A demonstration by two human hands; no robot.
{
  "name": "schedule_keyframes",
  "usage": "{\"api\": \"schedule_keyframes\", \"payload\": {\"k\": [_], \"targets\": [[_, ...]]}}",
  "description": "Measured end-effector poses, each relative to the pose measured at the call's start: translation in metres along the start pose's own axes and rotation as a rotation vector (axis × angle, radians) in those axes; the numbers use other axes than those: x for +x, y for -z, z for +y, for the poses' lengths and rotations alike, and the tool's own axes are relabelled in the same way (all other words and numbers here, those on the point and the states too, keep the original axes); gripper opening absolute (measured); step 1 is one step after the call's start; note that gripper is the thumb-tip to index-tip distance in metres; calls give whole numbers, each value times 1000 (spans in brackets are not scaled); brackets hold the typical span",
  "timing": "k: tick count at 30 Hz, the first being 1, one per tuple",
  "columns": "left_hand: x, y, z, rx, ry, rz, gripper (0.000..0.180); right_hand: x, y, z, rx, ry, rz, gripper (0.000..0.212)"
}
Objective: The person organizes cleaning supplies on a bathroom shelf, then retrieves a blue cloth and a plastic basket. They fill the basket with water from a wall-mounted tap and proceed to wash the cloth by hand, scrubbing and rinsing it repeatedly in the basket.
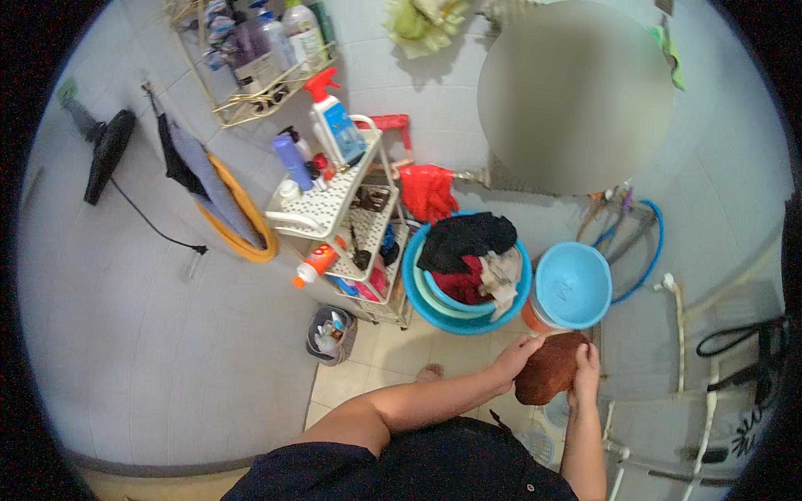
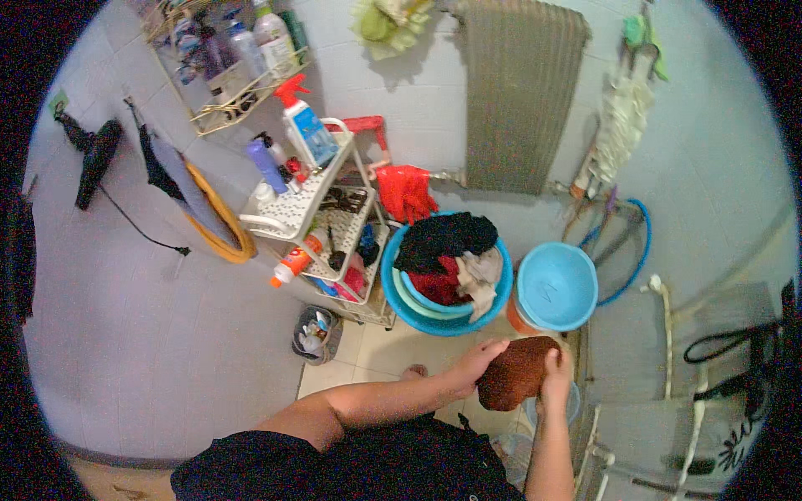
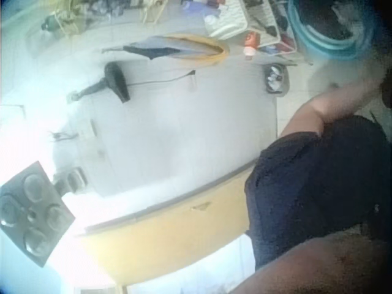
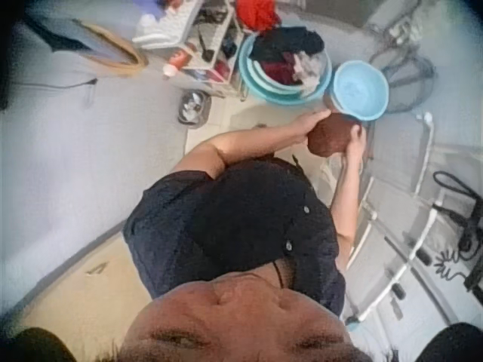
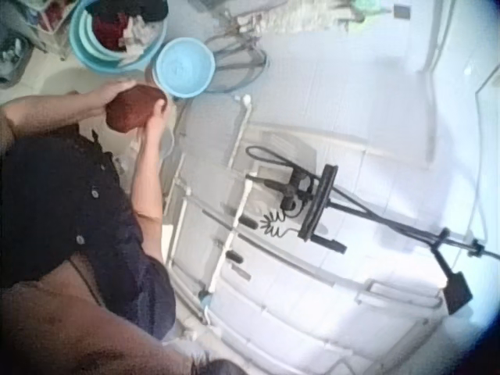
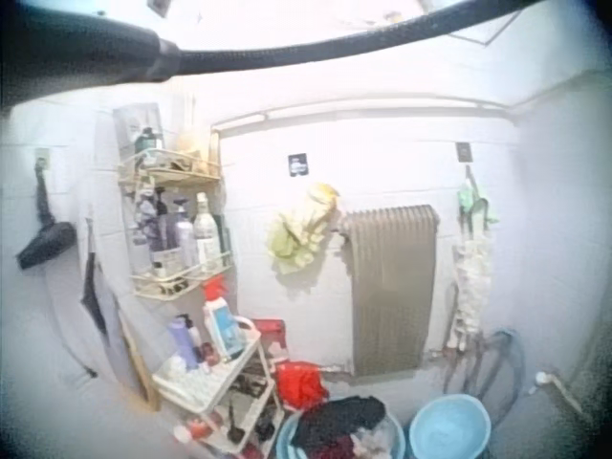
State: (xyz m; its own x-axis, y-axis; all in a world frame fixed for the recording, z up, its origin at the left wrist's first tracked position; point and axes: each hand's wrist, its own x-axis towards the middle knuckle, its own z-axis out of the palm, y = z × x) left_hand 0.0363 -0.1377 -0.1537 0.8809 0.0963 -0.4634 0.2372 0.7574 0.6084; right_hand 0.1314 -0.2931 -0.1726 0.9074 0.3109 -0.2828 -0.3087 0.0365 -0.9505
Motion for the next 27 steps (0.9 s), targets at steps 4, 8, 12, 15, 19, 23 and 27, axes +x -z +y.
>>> {"api": "schedule_keyframes", "payload": {"k": [4, 8, 12, 15, 19, 23, 27], "targets": [[-5, 28, 29, 64, -13, -30, 48, -3, -41, -52, 371, -87, -95, 43], [-16, 52, 65, 301, 5, -237, 73, -18, -92, -75, 502, -77, -258, 46], [-23, 45, 100, 288, 21, -414, 78, -15, -116, -83, 638, -40, -353, 50], [-12, 47, 98, 18, 77, -369, 61, -14, -127, -110, 585, 129, -336, 62], [20, 54, 98, -284, -35, -311, 30, -31, -137, -124, 378, 201, -349, 66], [93, 74, 79, -409, -92, -631, 17, -39, -162, -69, -309, 238, -350, 28], [56, 26, 89, -599, 62, -182, 26, -29, -170, -77, -698, 548, 6, 29]]}}
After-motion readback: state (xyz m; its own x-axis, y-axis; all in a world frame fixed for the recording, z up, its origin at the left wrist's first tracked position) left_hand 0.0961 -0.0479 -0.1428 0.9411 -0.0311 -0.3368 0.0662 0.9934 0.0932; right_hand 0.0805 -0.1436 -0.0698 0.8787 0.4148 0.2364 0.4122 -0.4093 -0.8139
